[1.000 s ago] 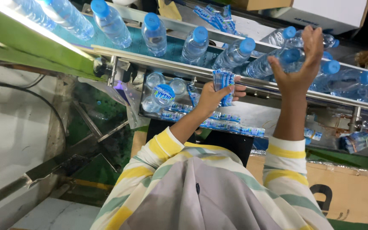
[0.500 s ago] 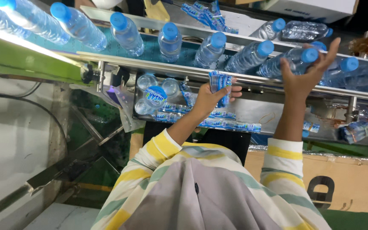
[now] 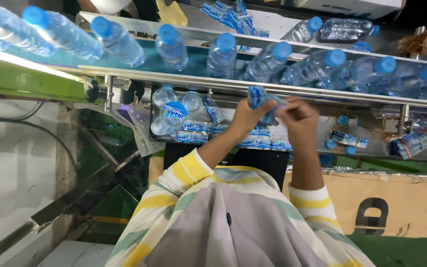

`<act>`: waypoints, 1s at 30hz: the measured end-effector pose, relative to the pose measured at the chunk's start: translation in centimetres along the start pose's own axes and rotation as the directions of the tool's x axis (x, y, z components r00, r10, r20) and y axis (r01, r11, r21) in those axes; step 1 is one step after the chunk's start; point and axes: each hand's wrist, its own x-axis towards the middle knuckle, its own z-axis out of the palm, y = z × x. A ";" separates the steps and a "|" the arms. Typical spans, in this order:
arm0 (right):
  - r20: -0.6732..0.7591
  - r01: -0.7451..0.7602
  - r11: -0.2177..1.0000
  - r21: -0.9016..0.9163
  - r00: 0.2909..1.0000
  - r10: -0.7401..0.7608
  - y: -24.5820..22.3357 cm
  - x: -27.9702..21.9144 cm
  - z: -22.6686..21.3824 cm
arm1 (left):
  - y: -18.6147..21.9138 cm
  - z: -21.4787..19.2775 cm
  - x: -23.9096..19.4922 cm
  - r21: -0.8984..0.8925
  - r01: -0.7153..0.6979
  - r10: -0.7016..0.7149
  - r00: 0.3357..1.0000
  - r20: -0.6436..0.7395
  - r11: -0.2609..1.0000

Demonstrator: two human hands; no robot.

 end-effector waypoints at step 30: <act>0.050 0.261 0.594 -0.761 0.937 -0.347 0.3 10.0 -9.5 | 0.0 -1.3 0.5 -0.149 0.081 -0.041 0.966 0.254 0.985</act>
